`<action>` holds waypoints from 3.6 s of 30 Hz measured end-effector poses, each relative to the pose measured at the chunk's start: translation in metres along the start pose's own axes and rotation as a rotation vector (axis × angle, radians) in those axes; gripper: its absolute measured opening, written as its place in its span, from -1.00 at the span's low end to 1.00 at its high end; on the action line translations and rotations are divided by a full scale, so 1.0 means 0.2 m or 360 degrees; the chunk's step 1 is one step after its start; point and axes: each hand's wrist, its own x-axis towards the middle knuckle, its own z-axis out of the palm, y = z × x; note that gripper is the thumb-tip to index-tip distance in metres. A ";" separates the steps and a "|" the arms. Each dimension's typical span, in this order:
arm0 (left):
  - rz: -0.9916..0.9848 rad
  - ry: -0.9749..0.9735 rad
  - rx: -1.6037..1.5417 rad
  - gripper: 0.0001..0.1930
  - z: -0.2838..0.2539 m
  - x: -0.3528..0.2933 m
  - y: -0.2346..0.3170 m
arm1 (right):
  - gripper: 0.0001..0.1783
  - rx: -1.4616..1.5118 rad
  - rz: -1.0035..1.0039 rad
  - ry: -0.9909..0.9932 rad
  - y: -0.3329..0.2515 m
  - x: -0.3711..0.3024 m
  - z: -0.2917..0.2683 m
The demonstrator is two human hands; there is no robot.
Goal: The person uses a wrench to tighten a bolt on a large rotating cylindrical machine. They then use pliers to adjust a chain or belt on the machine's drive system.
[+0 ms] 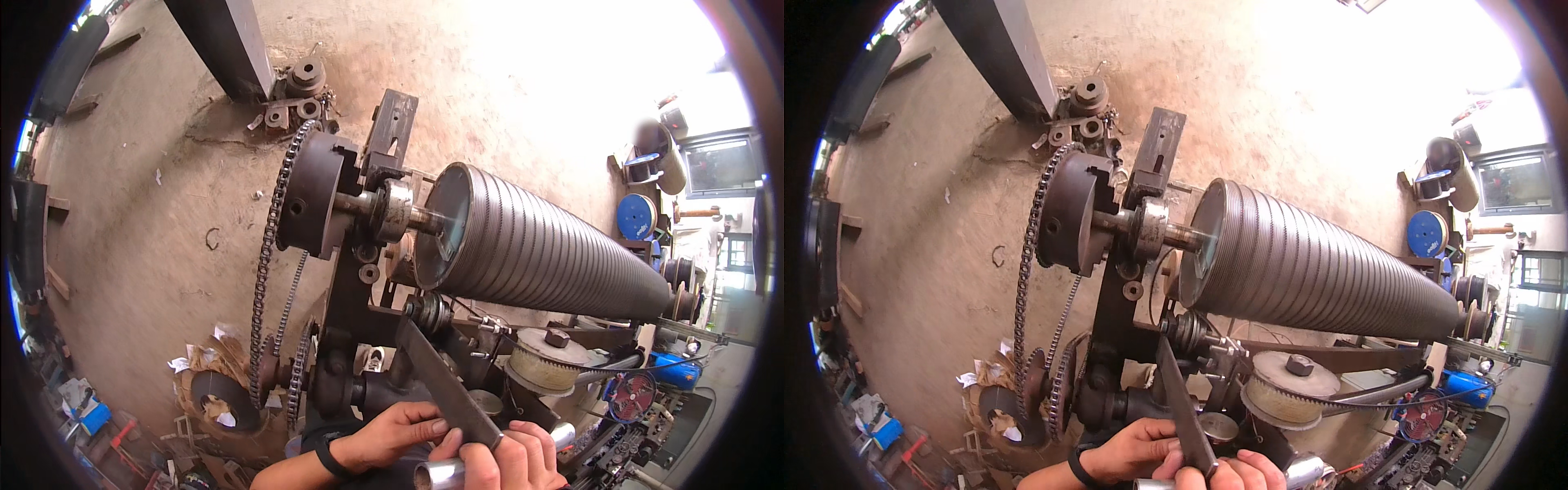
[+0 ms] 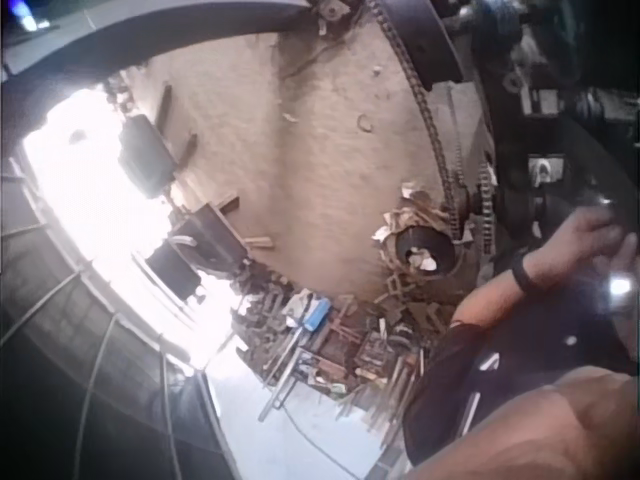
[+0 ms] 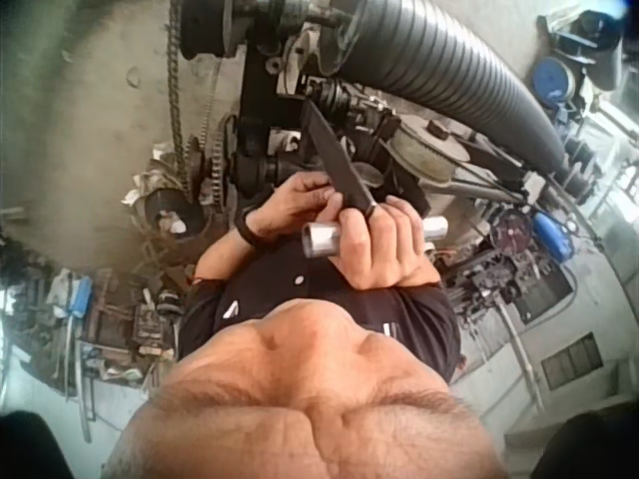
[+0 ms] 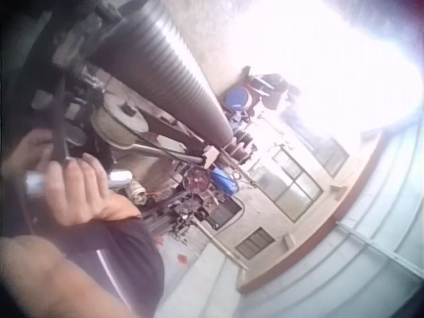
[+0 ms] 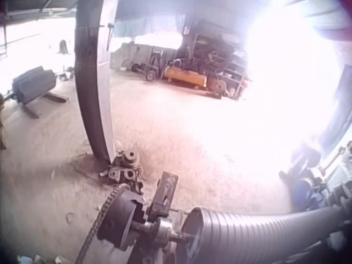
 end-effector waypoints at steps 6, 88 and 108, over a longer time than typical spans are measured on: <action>0.0019 -0.0225 0.0023 -0.62 0.03 0.05 0.01 | -0.74 -0.0032 0.0010 -0.0069 0.00 0.01 -0.02; 0.0067 -0.0491 -0.0682 -0.62 -0.12 0.26 -0.36 | -0.78 -0.0034 0.0012 -0.0117 -0.02 0.04 -0.01; 0.0441 -0.0612 -0.0617 -0.59 0.07 0.19 -0.13 | -0.76 -0.0232 0.0056 0.0142 -0.05 -0.04 0.10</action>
